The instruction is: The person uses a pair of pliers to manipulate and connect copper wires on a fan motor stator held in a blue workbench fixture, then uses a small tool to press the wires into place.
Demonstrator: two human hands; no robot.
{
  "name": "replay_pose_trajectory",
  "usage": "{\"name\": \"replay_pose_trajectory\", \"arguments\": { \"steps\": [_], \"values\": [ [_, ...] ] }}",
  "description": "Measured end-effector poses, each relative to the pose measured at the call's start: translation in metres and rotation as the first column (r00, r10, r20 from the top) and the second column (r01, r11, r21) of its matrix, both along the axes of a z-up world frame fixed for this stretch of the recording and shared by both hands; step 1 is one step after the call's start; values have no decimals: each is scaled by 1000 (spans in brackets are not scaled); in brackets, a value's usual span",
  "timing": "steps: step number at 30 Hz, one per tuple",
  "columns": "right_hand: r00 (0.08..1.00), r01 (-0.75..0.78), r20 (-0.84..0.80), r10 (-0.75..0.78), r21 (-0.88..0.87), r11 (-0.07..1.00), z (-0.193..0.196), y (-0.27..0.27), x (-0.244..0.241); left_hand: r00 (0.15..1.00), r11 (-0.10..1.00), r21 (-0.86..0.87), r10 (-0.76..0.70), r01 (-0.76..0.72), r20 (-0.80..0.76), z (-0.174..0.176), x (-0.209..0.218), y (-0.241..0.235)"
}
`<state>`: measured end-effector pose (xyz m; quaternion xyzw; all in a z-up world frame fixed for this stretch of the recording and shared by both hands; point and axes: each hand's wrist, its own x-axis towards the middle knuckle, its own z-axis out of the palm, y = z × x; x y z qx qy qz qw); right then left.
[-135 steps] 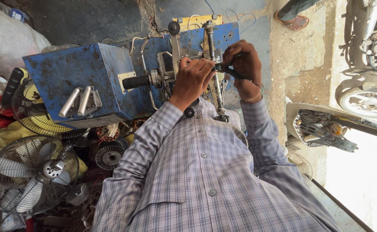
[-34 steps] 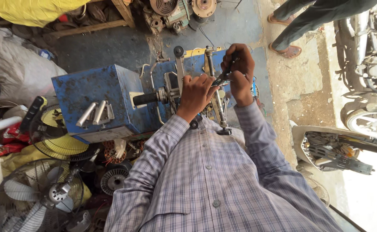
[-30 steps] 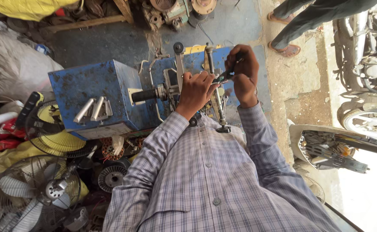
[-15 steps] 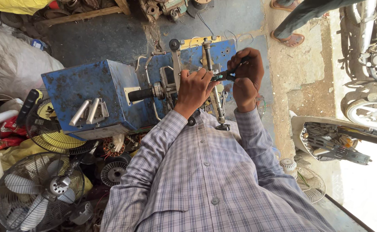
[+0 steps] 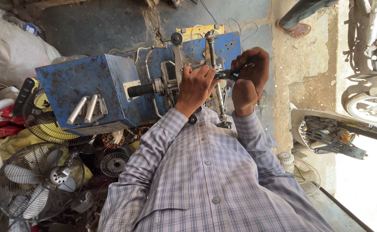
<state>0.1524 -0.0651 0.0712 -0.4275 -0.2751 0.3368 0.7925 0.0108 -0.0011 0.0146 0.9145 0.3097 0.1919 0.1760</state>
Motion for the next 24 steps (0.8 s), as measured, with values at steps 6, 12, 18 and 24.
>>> {"name": "replay_pose_trajectory", "arguments": {
  "steps": [6,12,18,24],
  "values": [
    [1000,-17,3,17,8,1000,3,4,-3,1000,999,42,3,-2,-17,2,0,1],
    [972,201,-130,-195,33,979,1,13,-7,1000,1000,8,5,-5,0,3,0,1],
    [962,254,-126,-244,67,965,-5,14,-11,1000,1000,22,-6,7,-14,4,0,3],
    [928,361,-127,-352,65,930,-8,14,-16,1000,1000,13,-2,2,-25,3,4,2]
  ]
}}
